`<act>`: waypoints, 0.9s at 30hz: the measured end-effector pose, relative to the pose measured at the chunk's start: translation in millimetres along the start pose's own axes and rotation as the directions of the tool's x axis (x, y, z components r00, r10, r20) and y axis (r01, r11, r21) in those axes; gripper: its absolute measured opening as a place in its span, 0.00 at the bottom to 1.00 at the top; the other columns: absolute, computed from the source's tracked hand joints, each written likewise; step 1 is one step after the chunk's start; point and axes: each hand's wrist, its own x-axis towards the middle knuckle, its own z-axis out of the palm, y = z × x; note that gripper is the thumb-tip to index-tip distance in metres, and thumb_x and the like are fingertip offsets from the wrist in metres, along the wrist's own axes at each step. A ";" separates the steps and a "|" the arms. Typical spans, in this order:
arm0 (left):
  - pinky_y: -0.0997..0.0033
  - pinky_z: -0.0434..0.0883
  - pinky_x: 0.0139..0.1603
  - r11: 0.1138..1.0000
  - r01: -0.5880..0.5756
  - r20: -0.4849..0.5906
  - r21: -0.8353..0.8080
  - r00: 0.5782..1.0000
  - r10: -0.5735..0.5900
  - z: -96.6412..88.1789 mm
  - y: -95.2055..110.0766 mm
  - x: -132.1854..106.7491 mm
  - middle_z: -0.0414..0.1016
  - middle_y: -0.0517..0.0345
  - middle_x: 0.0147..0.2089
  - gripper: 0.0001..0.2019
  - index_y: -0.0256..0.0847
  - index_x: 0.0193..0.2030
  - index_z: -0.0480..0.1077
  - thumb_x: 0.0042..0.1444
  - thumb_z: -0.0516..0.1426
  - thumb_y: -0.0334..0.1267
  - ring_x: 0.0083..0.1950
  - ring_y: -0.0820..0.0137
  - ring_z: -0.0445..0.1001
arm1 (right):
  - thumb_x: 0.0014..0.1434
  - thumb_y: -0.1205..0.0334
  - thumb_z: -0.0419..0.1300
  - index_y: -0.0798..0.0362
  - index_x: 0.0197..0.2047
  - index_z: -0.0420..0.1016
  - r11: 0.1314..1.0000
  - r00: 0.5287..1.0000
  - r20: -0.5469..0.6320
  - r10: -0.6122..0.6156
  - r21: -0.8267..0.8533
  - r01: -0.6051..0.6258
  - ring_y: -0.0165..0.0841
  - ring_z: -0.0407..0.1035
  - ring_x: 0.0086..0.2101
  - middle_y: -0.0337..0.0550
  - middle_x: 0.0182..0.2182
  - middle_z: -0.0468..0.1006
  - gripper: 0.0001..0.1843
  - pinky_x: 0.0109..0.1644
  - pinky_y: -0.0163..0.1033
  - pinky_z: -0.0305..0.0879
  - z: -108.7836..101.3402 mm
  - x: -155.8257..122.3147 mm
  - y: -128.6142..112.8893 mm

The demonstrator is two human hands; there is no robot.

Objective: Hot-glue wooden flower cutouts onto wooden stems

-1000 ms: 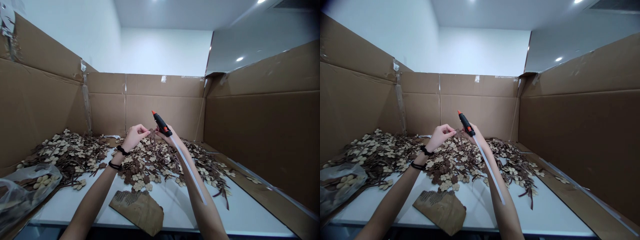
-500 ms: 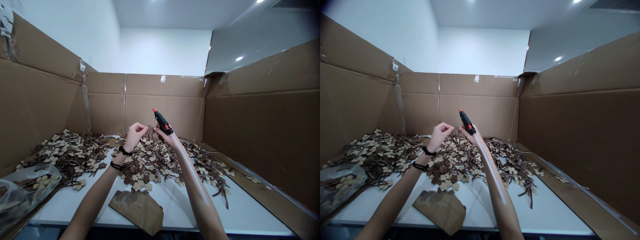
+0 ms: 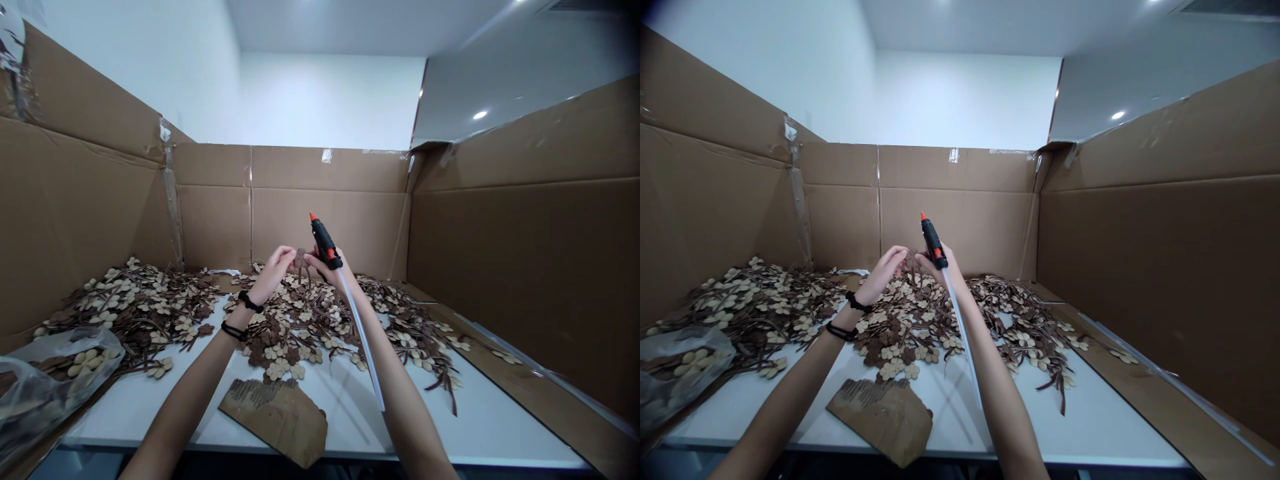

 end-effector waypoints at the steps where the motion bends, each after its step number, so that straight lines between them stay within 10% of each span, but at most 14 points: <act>1: 0.75 0.63 0.33 0.999 -0.010 0.031 0.034 0.999 0.009 0.4 -0.6 0.2 0.67 0.60 0.33 0.10 0.39 0.37 0.65 0.58 0.51 0.44 0.34 0.72 0.67 | 0.48 0.53 0.64 0.51 0.28 0.62 1.000 1.000 0.005 -0.004 0.006 0.004 0.29 0.58 0.27 0.35 0.24 0.64 0.15 0.34 0.36 0.57 0.2 -0.1 0.5; 15: 0.77 0.60 0.32 0.923 -0.242 0.107 0.300 0.970 0.220 -10.1 -10.7 3.2 0.66 0.61 0.32 0.06 0.39 0.33 0.63 0.58 0.51 0.38 0.31 0.75 0.62 | 0.48 0.53 0.62 0.52 0.29 0.63 0.996 0.998 -0.044 -0.040 -0.077 0.037 0.31 0.62 0.27 0.36 0.25 0.67 0.14 0.34 0.37 0.60 5.7 -0.4 6.8; 22: 0.77 0.58 0.26 0.834 -0.030 0.514 0.550 0.799 -0.311 -63.0 -38.4 16.9 0.71 0.61 0.23 0.06 0.36 0.24 0.72 0.45 0.63 0.36 0.24 0.74 0.64 | 0.48 0.54 0.61 0.52 0.31 0.64 0.990 0.978 -0.206 0.027 -0.127 -0.054 0.33 0.68 0.28 0.38 0.26 0.70 0.13 0.33 0.38 0.62 -8.9 4.7 27.1; 24: 0.78 0.60 0.27 0.927 0.048 0.400 0.372 0.893 -0.207 -83.4 -42.9 20.6 0.73 0.59 0.26 0.07 0.36 0.27 0.73 0.47 0.63 0.39 0.25 0.75 0.65 | 0.47 0.54 0.61 0.52 0.31 0.64 0.993 0.977 -0.205 0.057 -0.093 -0.078 0.33 0.69 0.27 0.38 0.26 0.70 0.13 0.31 0.37 0.62 -12.9 5.8 26.7; 26: 0.78 0.64 0.30 0.997 0.034 0.055 -0.062 0.998 -0.030 -105.5 -46.6 21.8 0.75 0.56 0.33 0.11 0.38 0.35 0.73 0.51 0.61 0.44 0.30 0.74 0.68 | 0.47 0.55 0.62 0.52 0.30 0.64 0.995 0.976 -0.204 0.071 -0.059 -0.084 0.32 0.69 0.26 0.37 0.25 0.70 0.13 0.30 0.36 0.62 -15.4 6.4 24.2; 27: 0.78 0.67 0.33 0.950 -0.044 -0.163 -0.309 0.987 -0.007 -116.5 -49.0 21.5 0.74 0.54 0.37 0.14 0.40 0.39 0.72 0.53 0.59 0.48 0.33 0.73 0.69 | 0.46 0.55 0.62 0.52 0.30 0.63 0.996 0.976 -0.206 0.070 -0.046 -0.081 0.32 0.69 0.26 0.37 0.25 0.70 0.13 0.29 0.36 0.62 -16.1 6.5 22.7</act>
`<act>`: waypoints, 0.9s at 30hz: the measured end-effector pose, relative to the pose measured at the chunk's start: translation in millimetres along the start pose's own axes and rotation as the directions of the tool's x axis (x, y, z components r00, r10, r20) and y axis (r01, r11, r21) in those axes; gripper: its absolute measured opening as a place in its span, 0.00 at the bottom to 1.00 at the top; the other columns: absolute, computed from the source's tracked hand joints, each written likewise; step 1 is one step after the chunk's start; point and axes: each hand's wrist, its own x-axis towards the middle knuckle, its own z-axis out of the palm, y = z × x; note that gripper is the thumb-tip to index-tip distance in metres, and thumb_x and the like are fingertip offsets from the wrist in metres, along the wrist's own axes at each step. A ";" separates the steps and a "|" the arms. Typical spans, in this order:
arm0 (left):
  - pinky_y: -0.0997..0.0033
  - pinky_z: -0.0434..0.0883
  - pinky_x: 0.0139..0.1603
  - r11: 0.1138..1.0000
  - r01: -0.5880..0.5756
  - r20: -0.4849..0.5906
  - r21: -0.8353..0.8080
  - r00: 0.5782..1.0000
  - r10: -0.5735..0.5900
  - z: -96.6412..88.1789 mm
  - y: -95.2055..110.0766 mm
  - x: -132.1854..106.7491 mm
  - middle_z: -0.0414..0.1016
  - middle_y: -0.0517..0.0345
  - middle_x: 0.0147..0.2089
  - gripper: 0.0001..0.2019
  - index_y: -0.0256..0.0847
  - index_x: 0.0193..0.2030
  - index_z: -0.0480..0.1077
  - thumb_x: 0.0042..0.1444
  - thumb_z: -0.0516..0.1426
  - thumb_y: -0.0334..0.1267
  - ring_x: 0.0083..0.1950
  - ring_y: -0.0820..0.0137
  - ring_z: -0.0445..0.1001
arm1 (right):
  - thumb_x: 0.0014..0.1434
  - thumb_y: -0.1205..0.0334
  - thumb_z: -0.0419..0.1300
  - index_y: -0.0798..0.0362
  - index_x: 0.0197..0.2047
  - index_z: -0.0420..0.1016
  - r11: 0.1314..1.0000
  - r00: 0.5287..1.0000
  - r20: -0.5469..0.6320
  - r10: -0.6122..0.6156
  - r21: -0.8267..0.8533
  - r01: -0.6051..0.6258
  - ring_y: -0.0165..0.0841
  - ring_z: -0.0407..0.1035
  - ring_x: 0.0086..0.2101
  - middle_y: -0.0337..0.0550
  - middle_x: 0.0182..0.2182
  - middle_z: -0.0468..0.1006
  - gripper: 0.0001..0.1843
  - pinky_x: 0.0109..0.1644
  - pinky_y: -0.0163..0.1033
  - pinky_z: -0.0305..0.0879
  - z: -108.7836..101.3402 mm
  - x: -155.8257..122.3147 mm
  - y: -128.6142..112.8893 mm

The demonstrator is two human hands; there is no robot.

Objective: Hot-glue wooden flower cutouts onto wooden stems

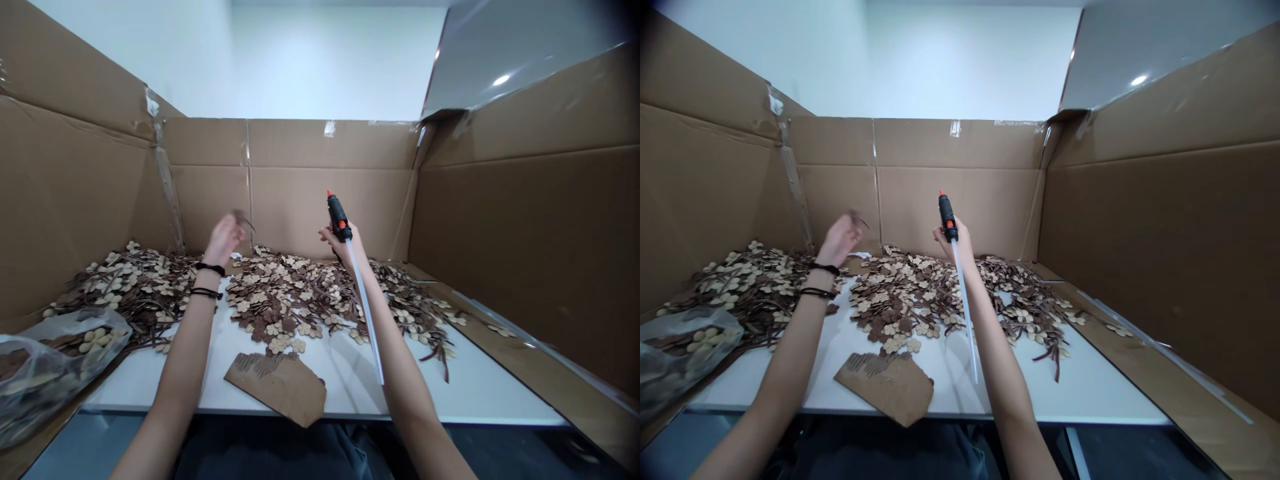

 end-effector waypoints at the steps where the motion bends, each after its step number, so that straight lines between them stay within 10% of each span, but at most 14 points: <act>1: 0.76 0.68 0.36 0.973 -0.053 -0.171 -0.227 0.985 0.013 -10.6 0.3 1.0 0.74 0.51 0.41 0.18 0.41 0.43 0.70 0.55 0.56 0.53 0.37 0.72 0.71 | 0.46 0.55 0.62 0.52 0.30 0.63 1.000 1.000 -0.004 -0.004 0.010 0.004 0.32 0.69 0.26 0.37 0.25 0.70 0.13 0.29 0.36 0.62 -0.6 0.1 -1.4; 5: 0.69 0.72 0.42 0.742 -0.022 -0.329 -0.670 0.905 -0.271 -34.3 -7.5 3.9 0.70 0.44 0.48 0.33 0.39 0.52 0.63 0.55 0.45 0.66 0.47 0.67 0.72 | 0.46 0.55 0.62 0.52 0.31 0.64 1.000 1.000 -0.012 -0.004 0.024 0.004 0.32 0.70 0.26 0.38 0.26 0.71 0.13 0.28 0.35 0.62 -1.8 -1.2 -6.3; 11: 0.80 0.65 0.29 0.777 0.284 -0.085 -0.561 0.914 -0.396 -4.3 -12.8 12.3 0.72 0.61 0.30 0.04 0.40 0.37 0.70 0.60 0.56 0.37 0.28 0.78 0.70 | 0.47 0.54 0.63 0.53 0.31 0.65 1.000 1.000 0.015 -0.004 0.001 0.004 0.31 0.69 0.26 0.39 0.26 0.70 0.14 0.27 0.35 0.62 -3.5 -5.6 -13.3; 21: 0.81 0.59 0.25 0.995 0.082 -0.174 -0.050 0.981 -0.090 46.4 4.5 -2.4 0.71 0.59 0.28 0.06 0.34 0.31 0.72 0.53 0.60 0.36 0.24 0.82 0.64 | 0.48 0.56 0.61 0.52 0.29 0.63 0.995 0.990 0.105 -0.095 -0.031 0.099 0.32 0.68 0.26 0.38 0.25 0.71 0.12 0.34 0.39 0.64 4.1 -4.0 -12.6; 27: 0.77 0.58 0.26 0.966 -0.118 0.000 0.229 0.993 0.121 79.0 4.2 -12.4 0.66 0.61 0.23 0.13 0.36 0.26 0.69 0.55 0.56 0.44 0.24 0.77 0.61 | 0.50 0.56 0.61 0.53 0.30 0.64 0.993 0.987 0.115 -0.112 -0.025 0.115 0.33 0.68 0.27 0.38 0.25 0.71 0.11 0.35 0.39 0.63 0.5 -5.9 -18.1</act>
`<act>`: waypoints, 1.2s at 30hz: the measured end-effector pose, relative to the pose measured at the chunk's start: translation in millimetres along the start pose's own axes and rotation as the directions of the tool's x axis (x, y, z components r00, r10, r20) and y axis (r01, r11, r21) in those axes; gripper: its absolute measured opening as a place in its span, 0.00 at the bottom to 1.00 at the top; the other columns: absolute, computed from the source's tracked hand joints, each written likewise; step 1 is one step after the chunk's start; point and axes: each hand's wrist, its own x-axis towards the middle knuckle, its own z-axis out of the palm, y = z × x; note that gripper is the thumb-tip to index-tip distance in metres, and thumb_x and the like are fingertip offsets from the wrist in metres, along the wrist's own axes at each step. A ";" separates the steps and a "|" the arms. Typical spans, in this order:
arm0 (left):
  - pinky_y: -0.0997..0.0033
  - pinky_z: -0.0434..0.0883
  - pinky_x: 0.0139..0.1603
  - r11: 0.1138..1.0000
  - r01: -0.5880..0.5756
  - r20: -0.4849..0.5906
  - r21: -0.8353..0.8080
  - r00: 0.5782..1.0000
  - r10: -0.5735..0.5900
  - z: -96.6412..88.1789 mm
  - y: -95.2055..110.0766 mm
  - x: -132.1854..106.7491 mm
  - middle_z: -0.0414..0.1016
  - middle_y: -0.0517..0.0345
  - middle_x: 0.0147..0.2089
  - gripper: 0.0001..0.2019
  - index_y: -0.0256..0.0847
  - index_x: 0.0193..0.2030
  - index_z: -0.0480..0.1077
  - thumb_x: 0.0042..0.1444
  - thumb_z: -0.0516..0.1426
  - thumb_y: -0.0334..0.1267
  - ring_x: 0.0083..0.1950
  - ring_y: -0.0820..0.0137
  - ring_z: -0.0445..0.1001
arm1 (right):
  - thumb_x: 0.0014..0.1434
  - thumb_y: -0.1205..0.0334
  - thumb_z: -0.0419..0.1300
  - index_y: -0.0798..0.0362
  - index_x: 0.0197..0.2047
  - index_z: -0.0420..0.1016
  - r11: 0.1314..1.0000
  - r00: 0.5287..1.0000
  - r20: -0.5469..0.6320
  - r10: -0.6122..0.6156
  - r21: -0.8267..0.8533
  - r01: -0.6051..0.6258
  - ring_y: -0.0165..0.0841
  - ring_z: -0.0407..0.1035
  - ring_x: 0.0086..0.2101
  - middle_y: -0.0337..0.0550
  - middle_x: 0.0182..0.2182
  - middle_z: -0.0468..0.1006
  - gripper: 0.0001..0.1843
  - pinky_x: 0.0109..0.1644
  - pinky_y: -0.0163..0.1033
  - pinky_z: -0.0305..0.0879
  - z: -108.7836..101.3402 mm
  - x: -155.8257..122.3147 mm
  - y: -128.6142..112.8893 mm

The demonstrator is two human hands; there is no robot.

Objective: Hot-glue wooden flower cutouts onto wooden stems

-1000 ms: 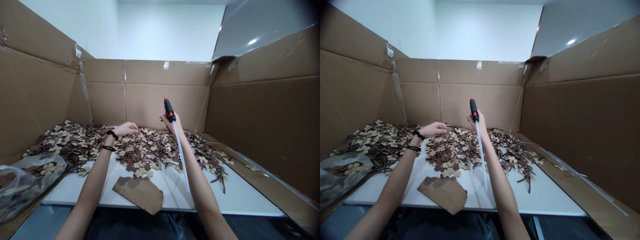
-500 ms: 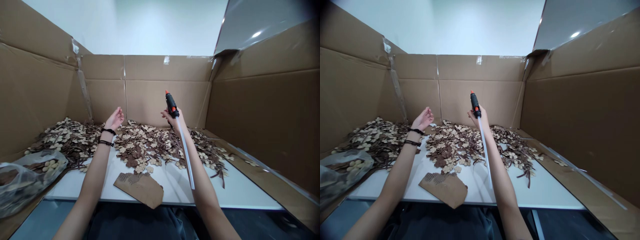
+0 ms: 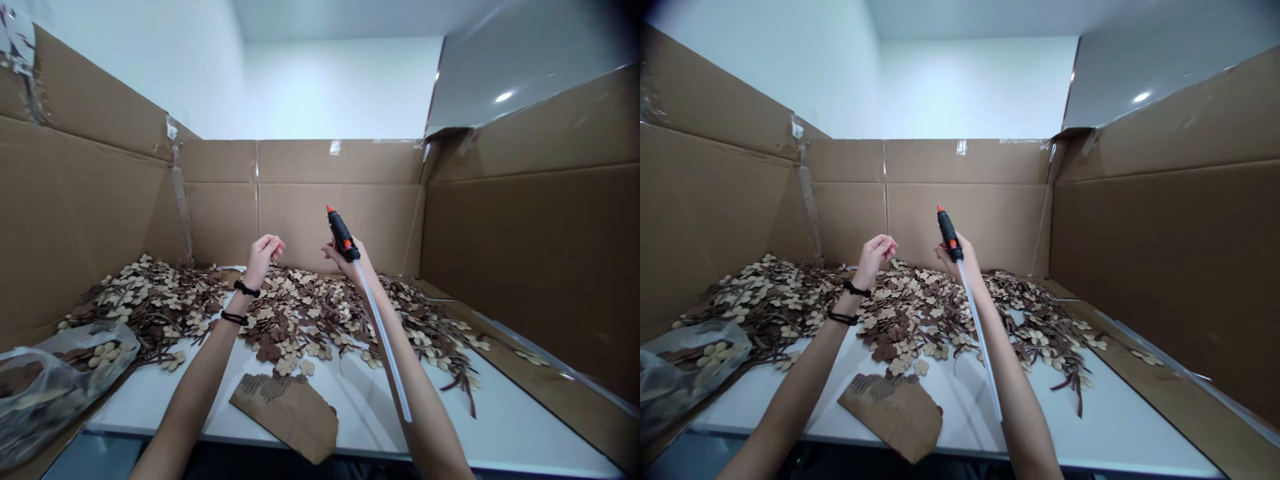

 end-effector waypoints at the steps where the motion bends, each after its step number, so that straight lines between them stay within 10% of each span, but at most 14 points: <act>1: 0.76 0.58 0.27 0.998 -0.031 0.020 0.052 0.999 0.030 2.9 -0.6 -1.7 0.66 0.61 0.23 0.14 0.37 0.27 0.69 0.56 0.55 0.45 0.24 0.77 0.61 | 0.49 0.56 0.61 0.53 0.30 0.64 1.000 1.000 -0.005 0.003 0.005 -0.003 0.32 0.68 0.27 0.38 0.25 0.70 0.11 0.35 0.39 0.63 -1.0 -0.2 -1.0; 9: 0.74 0.57 0.26 0.954 -0.101 0.058 0.281 0.994 0.088 10.5 -4.9 -8.3 0.59 0.64 0.18 0.21 0.40 0.22 0.60 0.61 0.48 0.50 0.21 0.76 0.59 | 0.49 0.54 0.61 0.52 0.29 0.63 0.999 0.999 0.036 0.031 0.010 -0.032 0.32 0.67 0.27 0.41 0.26 0.72 0.12 0.32 0.37 0.61 -2.8 -1.2 -5.9; 17: 0.76 0.58 0.26 0.996 0.073 0.205 -0.047 0.977 -0.062 21.9 14.5 -16.8 0.67 0.59 0.25 0.20 0.38 0.28 0.66 0.57 0.53 0.54 0.25 0.76 0.63 | 0.51 0.50 0.62 0.54 0.32 0.70 1.000 0.994 0.114 0.004 0.009 -0.005 0.31 0.65 0.27 0.39 0.26 0.71 0.14 0.35 0.37 0.62 3.3 -4.4 -18.4; 26: 0.74 0.59 0.28 0.993 0.117 0.261 0.000 0.959 -0.113 35.6 22.0 -27.7 0.73 0.55 0.29 0.17 0.37 0.38 0.75 0.57 0.54 0.50 0.27 0.74 0.64 | 0.49 0.46 0.62 0.55 0.29 0.71 0.999 0.997 0.071 0.015 0.040 -0.018 0.33 0.64 0.27 0.41 0.25 0.72 0.19 0.32 0.37 0.62 14.0 -6.1 -22.5; 36: 0.75 0.64 0.33 0.948 0.272 0.358 -0.166 0.912 -0.199 33.7 30.8 -31.1 0.78 0.46 0.45 0.17 0.36 0.45 0.76 0.56 0.57 0.46 0.37 0.71 0.73 | 0.51 0.60 0.56 0.52 0.30 0.68 0.983 0.991 0.030 -0.134 -0.125 0.137 0.33 0.65 0.29 0.41 0.27 0.71 0.05 0.34 0.37 0.62 12.8 -7.4 -12.7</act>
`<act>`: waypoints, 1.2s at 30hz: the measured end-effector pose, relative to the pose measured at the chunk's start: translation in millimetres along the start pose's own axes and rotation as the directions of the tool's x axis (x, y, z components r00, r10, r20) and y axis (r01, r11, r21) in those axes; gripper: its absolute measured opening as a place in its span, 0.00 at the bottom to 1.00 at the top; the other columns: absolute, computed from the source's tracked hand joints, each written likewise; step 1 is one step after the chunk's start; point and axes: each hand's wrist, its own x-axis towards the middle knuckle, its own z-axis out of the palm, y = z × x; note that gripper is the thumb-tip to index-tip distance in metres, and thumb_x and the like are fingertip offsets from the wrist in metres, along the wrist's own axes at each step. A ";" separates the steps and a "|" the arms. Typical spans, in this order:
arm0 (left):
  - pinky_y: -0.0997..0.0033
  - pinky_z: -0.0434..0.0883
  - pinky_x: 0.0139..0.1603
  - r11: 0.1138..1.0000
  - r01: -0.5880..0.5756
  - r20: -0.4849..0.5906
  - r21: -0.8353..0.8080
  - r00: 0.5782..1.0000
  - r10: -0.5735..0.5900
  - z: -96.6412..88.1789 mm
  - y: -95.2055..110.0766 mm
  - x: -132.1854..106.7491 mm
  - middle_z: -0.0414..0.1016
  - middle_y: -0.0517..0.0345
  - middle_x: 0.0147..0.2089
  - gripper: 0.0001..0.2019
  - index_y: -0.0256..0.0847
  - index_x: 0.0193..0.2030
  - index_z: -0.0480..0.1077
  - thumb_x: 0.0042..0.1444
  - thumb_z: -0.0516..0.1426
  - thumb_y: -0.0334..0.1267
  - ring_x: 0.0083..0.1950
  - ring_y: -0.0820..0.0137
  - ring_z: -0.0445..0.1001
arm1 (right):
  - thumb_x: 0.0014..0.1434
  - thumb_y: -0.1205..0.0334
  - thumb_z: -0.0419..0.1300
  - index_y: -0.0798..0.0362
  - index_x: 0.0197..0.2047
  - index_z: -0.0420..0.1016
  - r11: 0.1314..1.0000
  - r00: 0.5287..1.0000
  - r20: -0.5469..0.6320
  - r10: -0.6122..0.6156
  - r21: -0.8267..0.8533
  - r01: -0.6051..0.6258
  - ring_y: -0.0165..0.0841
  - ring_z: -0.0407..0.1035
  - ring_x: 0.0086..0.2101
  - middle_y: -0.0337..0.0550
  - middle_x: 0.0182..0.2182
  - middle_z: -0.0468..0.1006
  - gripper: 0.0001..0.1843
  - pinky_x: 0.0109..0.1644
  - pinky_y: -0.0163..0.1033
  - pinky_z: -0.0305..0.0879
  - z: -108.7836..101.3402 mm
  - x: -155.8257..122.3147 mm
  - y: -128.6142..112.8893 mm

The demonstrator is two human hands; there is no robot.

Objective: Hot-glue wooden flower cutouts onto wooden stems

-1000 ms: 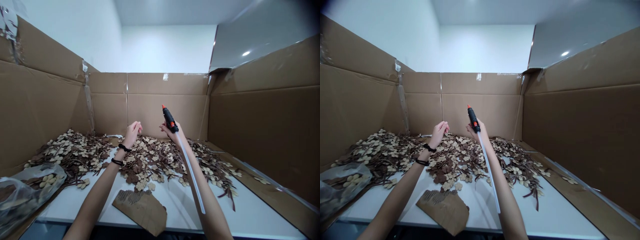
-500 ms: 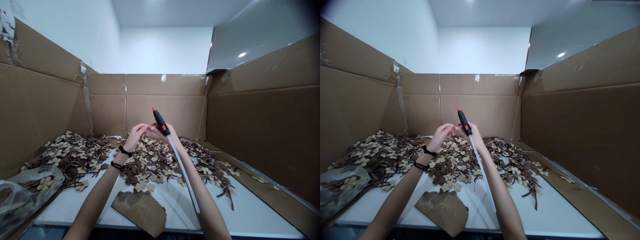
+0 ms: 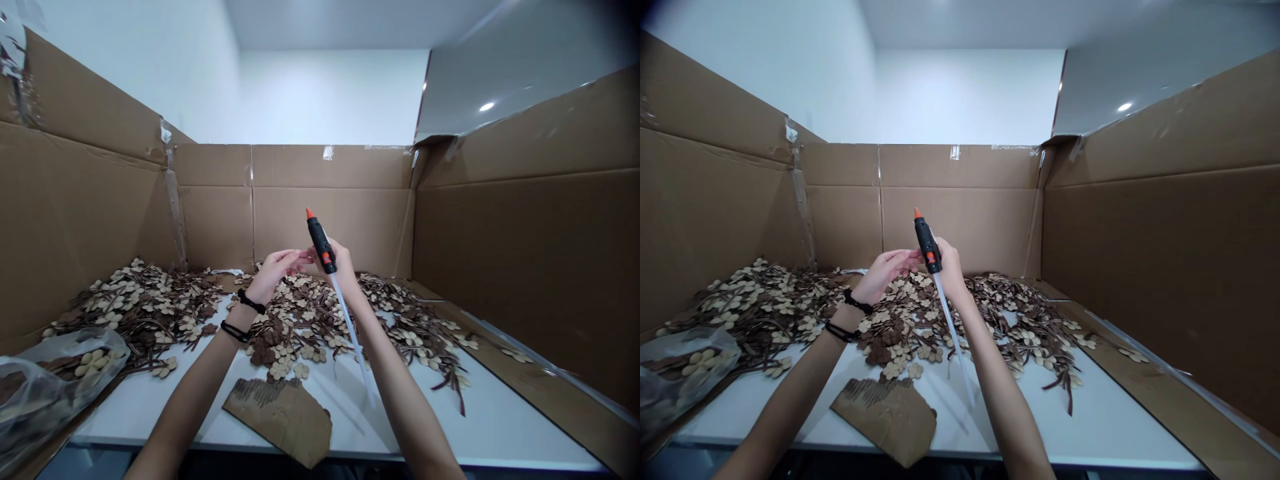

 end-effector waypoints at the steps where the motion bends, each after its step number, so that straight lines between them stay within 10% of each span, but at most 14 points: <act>1: 0.74 0.65 0.34 0.999 0.026 0.037 -0.028 0.999 -0.025 -1.9 0.2 0.2 0.78 0.45 0.46 0.17 0.36 0.46 0.75 0.57 0.57 0.46 0.38 0.71 0.73 | 0.50 0.62 0.55 0.52 0.31 0.68 0.999 1.000 0.007 -0.031 -0.024 0.031 0.34 0.65 0.30 0.41 0.29 0.71 0.04 0.35 0.37 0.62 -0.6 -0.6 -0.7; 8: 0.71 0.70 0.42 0.972 0.109 0.110 -0.208 0.990 -0.087 -22.1 10.8 1.1 0.76 0.47 0.49 0.13 0.37 0.47 0.74 0.59 0.56 0.42 0.41 0.71 0.74 | 0.54 0.55 0.56 0.52 0.27 0.64 0.993 0.978 -0.207 0.001 -0.113 -0.025 0.31 0.60 0.25 0.38 0.23 0.66 0.10 0.31 0.36 0.58 -8.4 1.9 -6.8; 12: 0.77 0.69 0.36 0.954 -0.082 -0.109 -0.290 0.993 0.052 -51.0 28.5 -2.2 0.76 0.55 0.39 0.05 0.36 0.37 0.73 0.56 0.60 0.36 0.35 0.77 0.73 | 0.54 0.48 0.56 0.52 0.27 0.67 0.991 0.907 -0.406 0.114 -0.022 -0.134 0.31 0.61 0.24 0.39 0.21 0.67 0.16 0.30 0.37 0.60 -29.3 8.0 0.1; 18: 0.82 0.62 0.25 0.879 -0.323 -0.472 -0.349 0.872 0.133 -94.7 50.2 -4.9 0.69 0.65 0.25 0.07 0.38 0.32 0.69 0.53 0.62 0.38 0.24 0.82 0.65 | 0.55 0.54 0.55 0.53 0.23 0.69 0.987 0.845 -0.513 0.152 0.027 -0.160 0.28 0.60 0.22 0.39 0.21 0.66 0.14 0.25 0.35 0.58 -60.7 8.5 7.8; 29: 0.79 0.58 0.25 0.932 -0.356 -0.329 0.069 0.874 0.358 -20.0 46.8 -11.5 0.61 0.65 0.21 0.13 0.39 0.26 0.61 0.59 0.56 0.40 0.22 0.80 0.60 | 0.53 0.46 0.60 0.54 0.31 0.74 0.996 0.872 -0.482 0.083 0.007 -0.091 0.33 0.69 0.27 0.44 0.28 0.76 0.17 0.31 0.38 0.65 -51.9 5.9 4.1; 36: 0.80 0.58 0.24 0.872 -0.474 -0.346 0.121 0.804 0.484 -27.8 58.3 -20.1 0.71 0.62 0.26 0.13 0.39 0.29 0.69 0.54 0.60 0.47 0.24 0.80 0.64 | 0.52 0.48 0.61 0.53 0.33 0.72 0.989 0.864 -0.484 0.140 0.119 -0.093 0.28 0.64 0.23 0.38 0.25 0.71 0.16 0.26 0.34 0.60 -66.8 5.7 4.9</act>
